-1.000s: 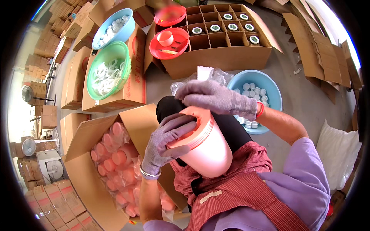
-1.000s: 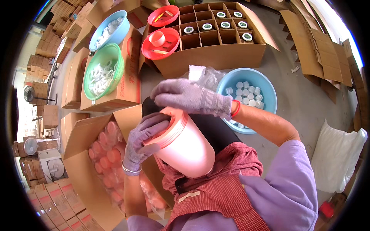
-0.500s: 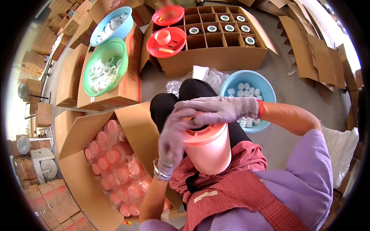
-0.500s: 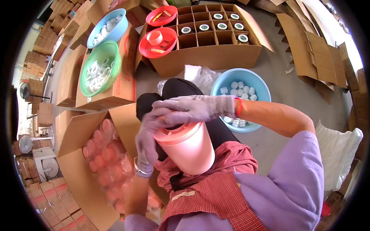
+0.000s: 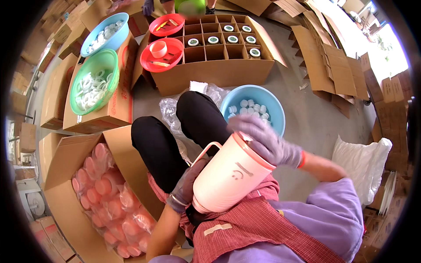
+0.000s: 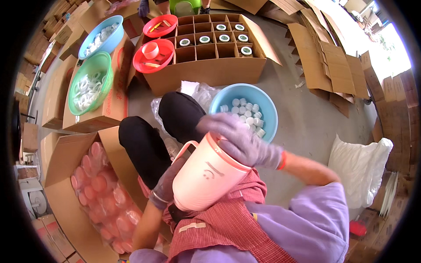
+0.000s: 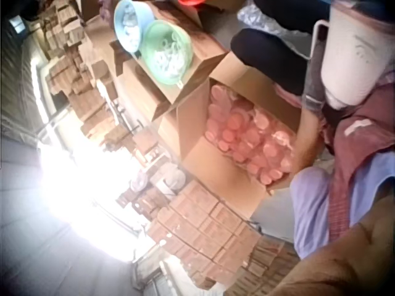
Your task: The person sits on the floor and repeatedly fills pink plastic containers with a white substance from a bowl using a scoop. They then place the filled containers into a cardboard box.
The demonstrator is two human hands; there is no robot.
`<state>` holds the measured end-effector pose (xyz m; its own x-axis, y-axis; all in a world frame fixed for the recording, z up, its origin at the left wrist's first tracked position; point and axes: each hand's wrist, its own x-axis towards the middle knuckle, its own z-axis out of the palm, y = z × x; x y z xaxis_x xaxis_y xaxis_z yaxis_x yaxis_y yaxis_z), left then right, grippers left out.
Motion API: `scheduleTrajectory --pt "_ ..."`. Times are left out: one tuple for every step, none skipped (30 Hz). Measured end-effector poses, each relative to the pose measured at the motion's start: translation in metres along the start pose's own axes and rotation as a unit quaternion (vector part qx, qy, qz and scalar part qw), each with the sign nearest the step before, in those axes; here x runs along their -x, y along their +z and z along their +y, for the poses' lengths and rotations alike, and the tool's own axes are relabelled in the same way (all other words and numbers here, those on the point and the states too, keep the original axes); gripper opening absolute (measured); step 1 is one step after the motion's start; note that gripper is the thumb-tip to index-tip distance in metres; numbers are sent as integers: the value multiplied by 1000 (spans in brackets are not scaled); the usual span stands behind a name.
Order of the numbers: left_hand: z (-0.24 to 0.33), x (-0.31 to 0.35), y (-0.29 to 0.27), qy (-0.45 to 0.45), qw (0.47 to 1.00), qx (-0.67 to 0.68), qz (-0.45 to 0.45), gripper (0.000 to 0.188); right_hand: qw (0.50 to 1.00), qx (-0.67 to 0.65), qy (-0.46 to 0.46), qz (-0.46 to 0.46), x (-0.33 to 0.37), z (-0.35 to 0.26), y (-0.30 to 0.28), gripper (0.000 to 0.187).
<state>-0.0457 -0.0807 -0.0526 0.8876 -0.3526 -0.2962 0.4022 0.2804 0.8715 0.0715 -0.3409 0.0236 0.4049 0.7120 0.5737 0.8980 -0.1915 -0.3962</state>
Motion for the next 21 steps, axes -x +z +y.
scheduleTrajectory --pt "2 1 -5 -12 1000 -19 13 27 934 -328 139 -14 -7 -16 7 38" --pt "7 1 -9 -26 998 -41 25 27 944 -316 88 -26 -22 -20 4 38" --pt "14 1 -11 -40 996 -64 37 28 952 -301 36 -37 -32 -22 1 40" --pt "54 2 7 -37 994 10 101 29 923 -354 148 -2 -21 -19 6 43" --pt "53 7 -7 39 981 -115 154 26 878 -405 253 32 -12 -19 13 46" --pt "78 -2 4 218 904 -348 123 25 813 -464 349 36 -5 -6 19 49" --pt "114 -8 19 386 736 -550 88 26 726 -527 437 58 -1 6 27 54" --pt "126 -7 29 408 676 -611 56 28 632 -567 519 97 3 17 32 59" --pt "132 -7 34 424 612 -667 28 31 469 -669 566 107 -5 17 25 66" --pt "139 -6 29 425 591 -683 53 32 643 -566 515 16 -4 16 17 74" --pt "139 -9 22 406 669 -616 92 34 654 -534 528 92 -5 19 24 78" --pt "128 -14 14 262 856 -432 107 35 830 -367 403 118 -6 19 20 78" --pt "114 -21 3 92 967 -212 110 35 942 -177 248 141 -13 15 18 78" --pt "110 -28 6 42 982 -133 131 34 939 -267 175 130 -20 6 23 72" --pt "111 -26 9 155 942 -259 150 32 959 -236 118 101 -18 15 19 68" --pt "120 -24 17 268 873 -375 156 31 922 -280 238 121 -12 19 29 69" --pt "129 -19 26 367 782 -478 159 29 760 -539 344 117 -11 19 34 68" --pt "141 -18 36 423 675 -588 143 27 509 -713 445 185 -12 20 39 67" --pt "149 -20 40 438 623 -632 142 25 387 -778 476 138 -20 33 38 64" --pt "146 -20 35 401 714 -546 178 25 502 -705 473 166 -19 26 36 65" --pt "141 -20 25 356 792 -449 211 26 607 -618 461 191 -19 16 35 65"
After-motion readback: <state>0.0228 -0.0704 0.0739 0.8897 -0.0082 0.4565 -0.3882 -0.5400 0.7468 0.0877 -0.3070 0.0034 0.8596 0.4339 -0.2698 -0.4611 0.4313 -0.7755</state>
